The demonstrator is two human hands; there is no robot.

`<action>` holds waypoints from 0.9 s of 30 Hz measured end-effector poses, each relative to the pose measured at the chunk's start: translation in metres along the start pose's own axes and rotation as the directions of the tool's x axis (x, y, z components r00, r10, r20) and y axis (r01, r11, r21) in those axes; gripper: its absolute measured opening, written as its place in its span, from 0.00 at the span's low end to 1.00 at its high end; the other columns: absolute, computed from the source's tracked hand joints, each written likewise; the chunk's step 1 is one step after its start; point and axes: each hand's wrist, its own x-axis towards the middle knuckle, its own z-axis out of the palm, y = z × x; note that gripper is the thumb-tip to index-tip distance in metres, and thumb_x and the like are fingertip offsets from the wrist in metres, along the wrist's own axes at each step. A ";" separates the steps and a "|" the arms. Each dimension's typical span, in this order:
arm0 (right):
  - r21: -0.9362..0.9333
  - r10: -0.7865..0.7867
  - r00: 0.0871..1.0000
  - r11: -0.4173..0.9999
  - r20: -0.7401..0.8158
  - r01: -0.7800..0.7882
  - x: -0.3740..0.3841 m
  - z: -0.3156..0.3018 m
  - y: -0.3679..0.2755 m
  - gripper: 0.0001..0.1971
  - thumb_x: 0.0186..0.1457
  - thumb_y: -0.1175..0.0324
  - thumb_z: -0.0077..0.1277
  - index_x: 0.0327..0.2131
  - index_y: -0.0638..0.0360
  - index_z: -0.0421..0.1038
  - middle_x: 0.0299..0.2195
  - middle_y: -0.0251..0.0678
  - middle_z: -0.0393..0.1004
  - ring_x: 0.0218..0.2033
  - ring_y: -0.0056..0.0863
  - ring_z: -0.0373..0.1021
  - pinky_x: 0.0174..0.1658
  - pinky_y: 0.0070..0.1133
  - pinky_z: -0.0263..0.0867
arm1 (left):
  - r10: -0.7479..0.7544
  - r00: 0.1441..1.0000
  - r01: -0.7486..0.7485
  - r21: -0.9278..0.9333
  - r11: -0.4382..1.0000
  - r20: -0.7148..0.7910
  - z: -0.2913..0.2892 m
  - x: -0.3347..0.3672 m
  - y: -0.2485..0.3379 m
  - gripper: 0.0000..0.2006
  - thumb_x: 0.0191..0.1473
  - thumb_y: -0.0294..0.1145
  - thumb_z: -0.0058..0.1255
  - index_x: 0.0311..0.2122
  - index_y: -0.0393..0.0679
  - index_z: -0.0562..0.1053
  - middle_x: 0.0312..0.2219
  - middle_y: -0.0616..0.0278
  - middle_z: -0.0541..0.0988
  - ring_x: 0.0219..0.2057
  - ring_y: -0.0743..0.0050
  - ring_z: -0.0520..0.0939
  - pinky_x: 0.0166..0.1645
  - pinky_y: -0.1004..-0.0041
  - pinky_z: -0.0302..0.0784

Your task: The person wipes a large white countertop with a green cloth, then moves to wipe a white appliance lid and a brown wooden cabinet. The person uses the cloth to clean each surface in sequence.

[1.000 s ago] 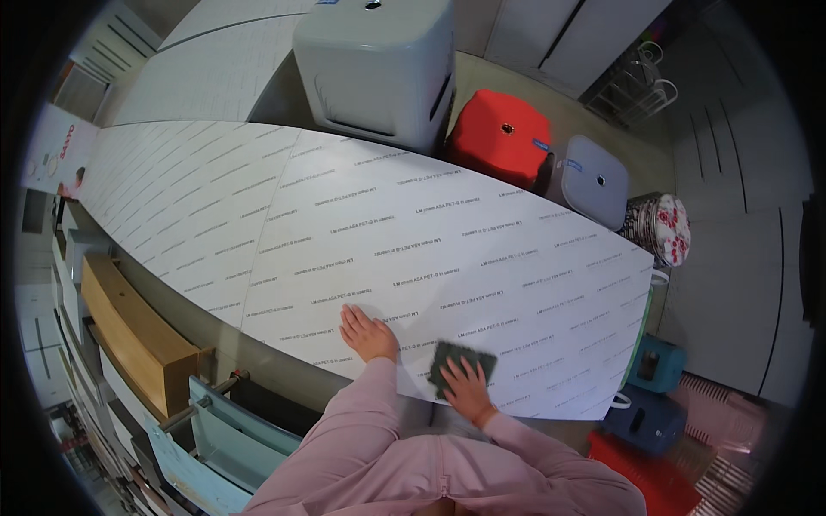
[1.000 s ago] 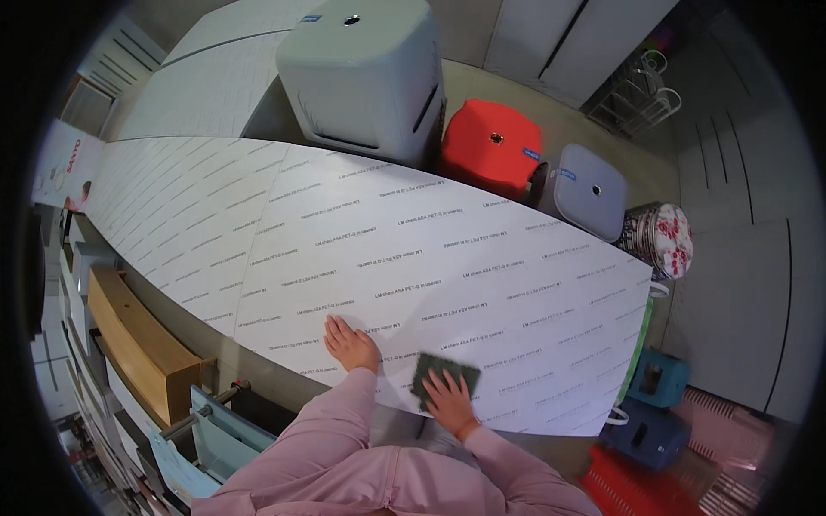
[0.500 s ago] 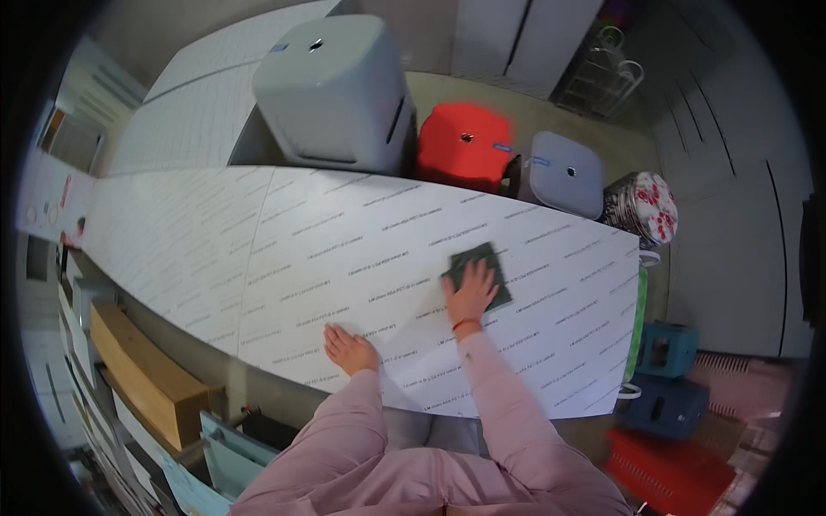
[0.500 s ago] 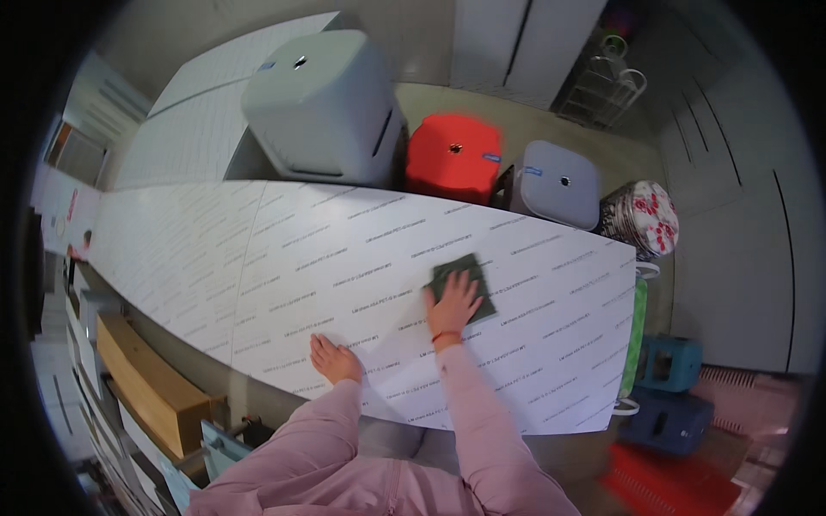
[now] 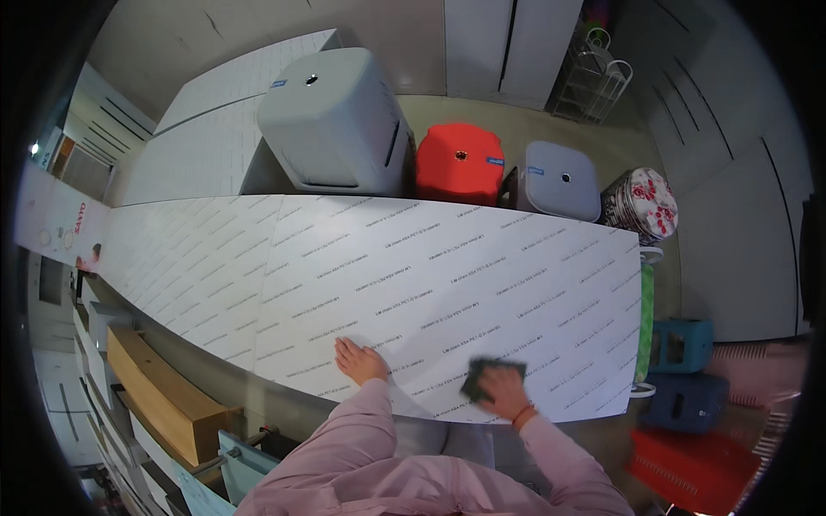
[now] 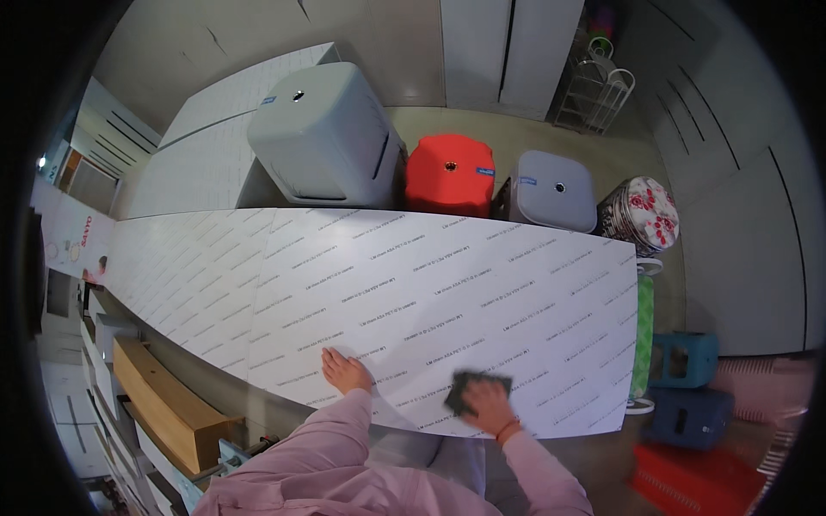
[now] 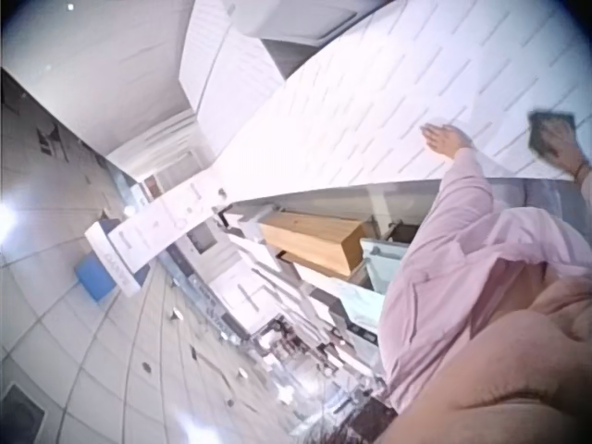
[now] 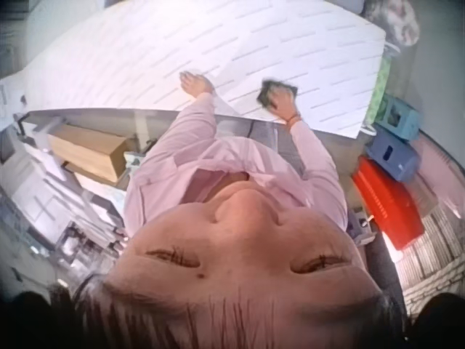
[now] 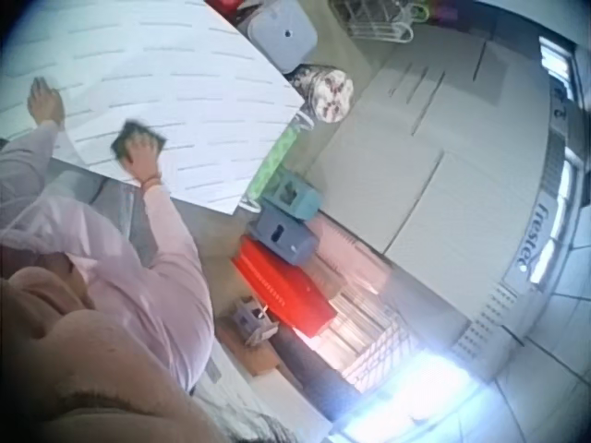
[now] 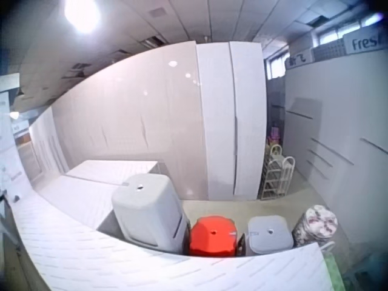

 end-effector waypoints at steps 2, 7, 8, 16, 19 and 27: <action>0.049 0.237 0.919 0.971 -0.314 -0.233 0.054 -0.021 0.042 0.30 0.52 0.53 0.57 0.58 0.52 0.68 0.65 0.44 0.59 0.64 0.47 0.55 0.66 0.48 0.47 | 0.006 1.000 -0.006 -0.012 1.000 0.023 -0.001 -0.005 0.006 0.30 0.57 0.33 0.46 0.64 0.33 0.60 0.66 0.48 0.59 0.68 0.51 0.57 0.70 0.53 0.48; 0.196 0.777 0.419 0.555 -0.471 -0.808 0.147 -0.059 0.062 0.36 0.57 0.56 0.56 0.66 0.52 0.56 0.70 0.41 0.50 0.68 0.48 0.51 0.64 0.53 0.50 | 0.021 1.000 -0.021 -0.001 1.000 0.014 0.000 -0.001 0.007 0.31 0.56 0.34 0.47 0.64 0.33 0.60 0.67 0.49 0.59 0.68 0.53 0.57 0.71 0.52 0.47; 0.099 0.692 0.543 0.655 -0.476 -0.749 0.148 -0.050 0.043 0.34 0.57 0.57 0.55 0.65 0.52 0.58 0.69 0.41 0.51 0.67 0.49 0.51 0.64 0.54 0.50 | 0.018 1.000 -0.018 0.012 1.000 0.004 0.000 0.000 0.005 0.31 0.56 0.34 0.47 0.64 0.34 0.60 0.67 0.49 0.59 0.68 0.53 0.57 0.71 0.52 0.47; -0.162 -0.325 0.932 0.923 0.157 0.349 -0.033 0.003 -0.014 0.28 0.50 0.62 0.56 0.58 0.42 0.69 0.64 0.29 0.63 0.64 0.37 0.59 0.65 0.48 0.52 | -0.010 1.000 0.011 0.029 1.000 -0.022 0.001 -0.004 0.000 0.29 0.57 0.33 0.46 0.63 0.34 0.61 0.66 0.49 0.60 0.67 0.53 0.59 0.71 0.53 0.48; -0.146 -0.007 0.998 0.989 -0.057 -0.001 -0.067 -0.037 0.079 0.23 0.44 0.73 0.51 0.48 0.54 0.75 0.54 0.39 0.72 0.49 0.44 0.70 0.51 0.43 0.62 | 0.051 0.994 -0.049 0.016 0.999 -0.100 0.005 -0.009 0.002 0.28 0.57 0.32 0.45 0.63 0.34 0.62 0.65 0.48 0.62 0.65 0.48 0.61 0.69 0.53 0.51; 0.146 0.790 0.279 0.418 -0.546 -0.897 0.019 -0.016 0.095 0.33 0.56 0.56 0.55 0.64 0.50 0.62 0.68 0.35 0.56 0.68 0.45 0.51 0.66 0.51 0.48 | 0.064 0.995 -0.067 -0.038 0.997 -0.075 0.010 -0.005 -0.007 0.27 0.58 0.30 0.46 0.62 0.33 0.63 0.65 0.46 0.62 0.65 0.49 0.61 0.69 0.54 0.53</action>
